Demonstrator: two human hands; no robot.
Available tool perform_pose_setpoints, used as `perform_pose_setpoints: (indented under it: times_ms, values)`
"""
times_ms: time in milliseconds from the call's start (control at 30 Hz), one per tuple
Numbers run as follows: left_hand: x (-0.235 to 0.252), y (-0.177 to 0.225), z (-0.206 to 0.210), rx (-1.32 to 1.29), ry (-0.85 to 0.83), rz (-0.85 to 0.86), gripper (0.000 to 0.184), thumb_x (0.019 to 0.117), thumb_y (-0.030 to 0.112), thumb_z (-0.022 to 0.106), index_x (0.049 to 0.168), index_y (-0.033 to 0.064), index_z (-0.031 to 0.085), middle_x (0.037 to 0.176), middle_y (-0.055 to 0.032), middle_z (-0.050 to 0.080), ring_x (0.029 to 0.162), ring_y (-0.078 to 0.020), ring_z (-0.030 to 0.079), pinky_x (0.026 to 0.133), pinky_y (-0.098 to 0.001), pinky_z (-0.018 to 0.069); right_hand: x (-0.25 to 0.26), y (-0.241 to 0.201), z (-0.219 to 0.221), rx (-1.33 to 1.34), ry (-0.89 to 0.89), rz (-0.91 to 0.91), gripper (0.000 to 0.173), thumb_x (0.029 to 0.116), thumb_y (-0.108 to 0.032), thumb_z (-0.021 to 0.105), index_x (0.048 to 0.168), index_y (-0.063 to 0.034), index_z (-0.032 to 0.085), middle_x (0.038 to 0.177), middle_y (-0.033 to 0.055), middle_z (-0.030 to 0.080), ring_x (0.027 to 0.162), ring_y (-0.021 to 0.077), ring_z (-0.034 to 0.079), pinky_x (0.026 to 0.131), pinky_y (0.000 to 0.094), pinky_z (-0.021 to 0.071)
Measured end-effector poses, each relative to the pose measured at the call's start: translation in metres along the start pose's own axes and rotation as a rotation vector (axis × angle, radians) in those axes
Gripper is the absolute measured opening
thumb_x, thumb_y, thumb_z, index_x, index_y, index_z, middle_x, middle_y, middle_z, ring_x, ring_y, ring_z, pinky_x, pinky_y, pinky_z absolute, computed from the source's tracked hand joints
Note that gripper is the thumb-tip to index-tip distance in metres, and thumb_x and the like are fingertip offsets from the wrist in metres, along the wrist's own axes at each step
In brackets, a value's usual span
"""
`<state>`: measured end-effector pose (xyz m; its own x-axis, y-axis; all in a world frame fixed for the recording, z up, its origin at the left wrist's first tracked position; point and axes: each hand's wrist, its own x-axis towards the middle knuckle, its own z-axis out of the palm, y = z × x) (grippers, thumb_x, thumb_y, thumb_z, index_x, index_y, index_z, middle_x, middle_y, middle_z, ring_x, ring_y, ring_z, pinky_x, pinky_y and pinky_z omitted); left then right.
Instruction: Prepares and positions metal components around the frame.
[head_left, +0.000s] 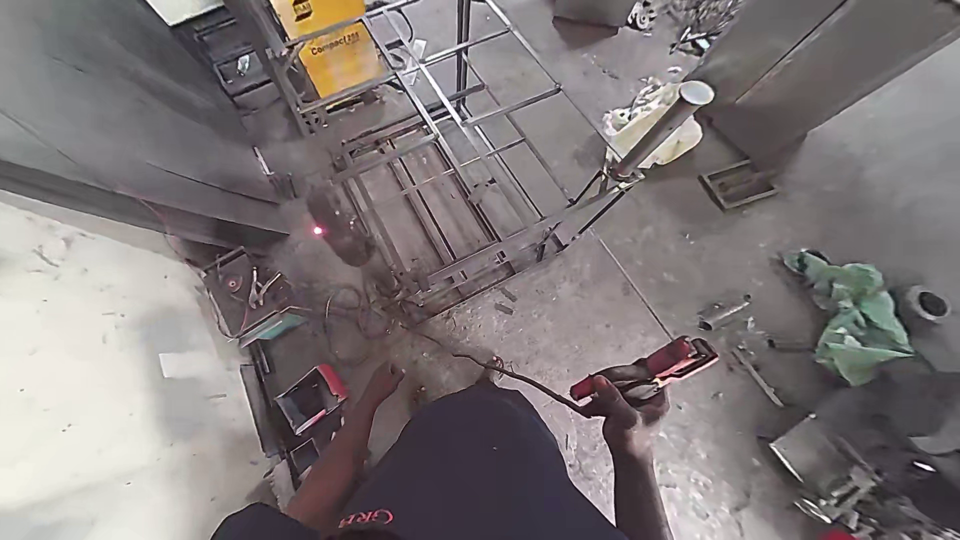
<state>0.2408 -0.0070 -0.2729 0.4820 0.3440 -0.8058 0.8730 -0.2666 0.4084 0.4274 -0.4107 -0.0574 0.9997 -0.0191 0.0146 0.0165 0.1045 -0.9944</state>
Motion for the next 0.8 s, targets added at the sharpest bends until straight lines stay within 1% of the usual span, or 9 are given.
perform_pose_setpoints:
  times_ms: [67,133,200,300,433,533,567,700,800]
  values:
    - [0.012,0.031,0.014,-0.001,-0.008,0.002,0.047,0.1038,0.036,0.057,0.13,-0.0025,0.057,0.121,-0.0256,0.064,0.107,-0.0371,0.066,0.095,-0.0558,0.0535,0.031,-0.004,-0.019,-0.03,0.063,-0.002,0.06,0.0704,-0.023,0.089,0.115,-0.0079,0.051,0.08,0.0014,0.071,0.057,0.0163,0.067,0.05,0.0343,0.0603]
    - [0.024,0.048,0.029,0.036,-0.018,0.008,0.045,0.1038,0.035,0.057,0.129,-0.0024,0.059,0.119,-0.0255,0.065,0.107,-0.0375,0.066,0.096,-0.0565,0.053,0.062,-0.011,-0.039,-0.027,0.106,-0.038,0.06,0.0713,-0.024,0.088,0.116,-0.0092,0.052,0.081,-0.0006,0.07,0.06,0.015,0.068,0.055,0.0344,0.0615]
    - [0.031,0.056,0.045,0.069,-0.034,-0.019,0.045,0.1041,0.035,0.056,0.13,-0.0013,0.059,0.121,-0.025,0.065,0.111,-0.0376,0.066,0.099,-0.0571,0.0514,0.091,-0.023,-0.058,-0.021,0.162,-0.088,0.057,0.0731,-0.021,0.086,0.117,-0.0119,0.05,0.082,-0.0044,0.07,0.064,0.0121,0.069,0.059,0.0326,0.0623]
    - [0.036,0.062,0.065,0.07,-0.043,-0.065,0.045,0.104,0.035,0.056,0.13,-0.002,0.06,0.124,-0.0264,0.064,0.116,-0.0394,0.064,0.102,-0.0593,0.0489,0.134,-0.046,-0.086,-0.042,0.208,-0.187,0.052,0.0806,-0.018,0.079,0.122,-0.0108,0.048,0.086,-0.007,0.07,0.072,0.0101,0.07,0.066,0.0324,0.0631]
    - [0.02,0.061,0.084,0.056,-0.054,-0.121,0.048,0.1043,0.036,0.056,0.131,-0.0037,0.059,0.124,-0.0274,0.064,0.117,-0.0402,0.063,0.102,-0.06,0.0488,0.182,-0.062,-0.112,0.006,0.239,-0.263,0.04,0.0862,-0.02,0.074,0.118,-0.0137,0.051,0.082,-0.0069,0.07,0.069,0.0112,0.07,0.064,0.0319,0.0625]
    - [0.017,0.067,0.092,0.033,-0.081,-0.155,0.05,0.1048,0.032,0.057,0.137,-0.0052,0.054,0.127,-0.0288,0.063,0.115,-0.04,0.065,0.102,-0.058,0.05,0.207,-0.061,-0.112,0.042,0.246,-0.242,0.04,0.0869,-0.022,0.073,0.118,-0.0138,0.05,0.081,-0.0074,0.068,0.069,0.0102,0.069,0.065,0.0307,0.0621]
    - [0.02,0.065,0.096,0.023,-0.083,-0.155,0.049,0.1047,0.031,0.057,0.136,-0.0057,0.055,0.124,-0.029,0.063,0.111,-0.0401,0.065,0.099,-0.0578,0.0511,0.213,-0.057,-0.11,0.042,0.233,-0.223,0.042,0.0869,-0.022,0.074,0.12,-0.0131,0.049,0.082,-0.0067,0.068,0.069,0.0104,0.069,0.065,0.0307,0.0621]
    - [0.028,0.062,0.098,-0.045,-0.071,-0.183,0.052,0.1062,0.036,0.054,0.138,-0.0044,0.054,0.123,-0.0285,0.064,0.108,-0.0393,0.067,0.096,-0.0566,0.0532,0.224,-0.034,-0.086,0.008,0.191,-0.104,0.046,0.0852,-0.024,0.075,0.121,-0.0101,0.049,0.082,-0.0062,0.067,0.068,0.0094,0.068,0.063,0.0299,0.0614]
    - [0.032,0.093,0.076,-0.108,0.007,-0.203,0.057,0.1065,0.041,0.053,0.142,-0.003,0.052,0.129,-0.0274,0.062,0.117,-0.0388,0.064,0.102,-0.0562,0.0504,0.224,-0.029,-0.061,-0.001,0.125,-0.049,0.046,0.0822,-0.025,0.076,0.118,-0.0123,0.05,0.08,-0.0087,0.067,0.065,0.0071,0.066,0.06,0.0275,0.0603]
